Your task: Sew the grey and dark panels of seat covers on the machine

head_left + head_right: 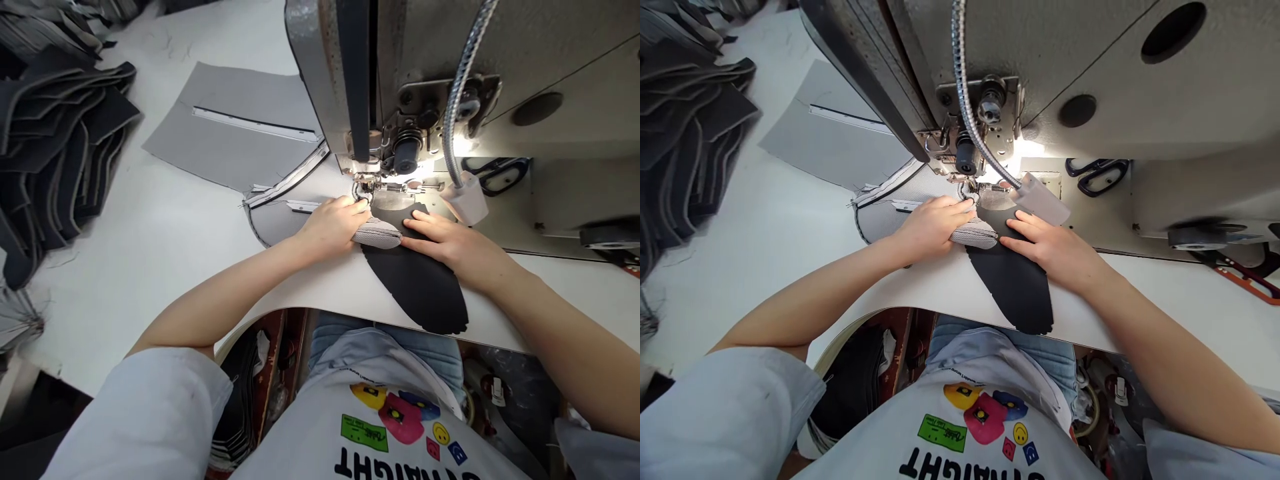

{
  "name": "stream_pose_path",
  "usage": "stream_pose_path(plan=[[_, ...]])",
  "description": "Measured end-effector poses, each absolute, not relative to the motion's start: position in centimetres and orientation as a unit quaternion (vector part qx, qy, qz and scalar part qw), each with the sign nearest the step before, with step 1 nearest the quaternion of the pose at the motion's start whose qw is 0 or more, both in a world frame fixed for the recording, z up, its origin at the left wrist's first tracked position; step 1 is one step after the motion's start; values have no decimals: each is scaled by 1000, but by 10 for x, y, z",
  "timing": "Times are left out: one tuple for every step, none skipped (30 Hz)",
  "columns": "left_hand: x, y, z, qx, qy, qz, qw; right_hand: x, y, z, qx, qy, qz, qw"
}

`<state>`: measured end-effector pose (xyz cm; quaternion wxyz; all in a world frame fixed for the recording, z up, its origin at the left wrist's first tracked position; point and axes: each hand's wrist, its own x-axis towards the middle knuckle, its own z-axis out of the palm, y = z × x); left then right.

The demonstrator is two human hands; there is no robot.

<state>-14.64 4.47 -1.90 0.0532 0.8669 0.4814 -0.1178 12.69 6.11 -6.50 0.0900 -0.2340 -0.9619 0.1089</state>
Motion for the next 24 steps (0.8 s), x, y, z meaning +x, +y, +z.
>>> stream_pose_path(plan=[[-146, 45, -19, 866, 484, -114, 57, 128, 61, -66, -236, -961, 114, 91], [-146, 45, -20, 865, 486, -108, 57, 129, 61, -67, -238, -960, 118, 92], [-146, 45, -20, 865, 489, -102, 55, 129, 61, -67, -240, -959, 121, 92], [-146, 44, -21, 864, 492, -96, 52, 129, 60, -66, -243, -958, 125, 89], [-146, 44, -22, 863, 494, -93, 50, 128, 60, -65, -245, -958, 128, 83], [-146, 43, -22, 862, 497, -91, 49, 127, 59, -64, -246, -957, 129, 77], [-146, 43, -23, 861, 499, -90, 49, 127, 58, -63, -247, -958, 129, 73], [-146, 43, -23, 861, 499, -89, 50, 126, 58, -62, -247, -958, 128, 72], [-145, 43, -23, 861, 499, -88, 50, 126, 57, -62, -247, -958, 127, 74], [-145, 43, -22, 861, 498, -86, 51, 125, 56, -61, -247, -958, 127, 77], [-144, 44, -22, 861, 499, -86, 51, 125, 56, -61, -248, -957, 127, 78], [-142, 44, -21, 860, 500, -87, 50, 125, 56, -61, -250, -957, 128, 78], [-141, 45, -21, 859, 501, -91, 50, 126, 56, -61, -253, -956, 128, 76], [-140, 46, -20, 857, 503, -96, 50, 126, 56, -61, -257, -955, 129, 75], [-139, 47, -20, 857, 504, -99, 51, 126, 56, -61, -260, -954, 131, 74], [-139, 47, -20, 857, 503, -99, 53, 127, 56, -61, -261, -953, 133, 74], [-139, 48, -20, 859, 500, -96, 55, 127, 56, -61, -260, -953, 136, 74], [-139, 48, -20, 861, 498, -89, 57, 127, 57, -61, -259, -953, 137, 74], [-140, 48, -21, 863, 496, -81, 59, 128, 57, -62, -257, -954, 137, 73], [-140, 48, -22, 864, 495, -74, 59, 129, 57, -63, -254, -955, 137, 72], [-141, 48, -23, 864, 496, -71, 59, 129, 58, -65, -255, -955, 135, 71], [-141, 48, -24, 863, 498, -72, 57, 130, 58, -67, -257, -954, 132, 74], [-141, 47, -24, 861, 500, -75, 54, 131, 57, -68, -260, -954, 130, 78], [-140, 47, -25, 860, 502, -79, 48, 131, 57, -70, -264, -953, 126, 84]])
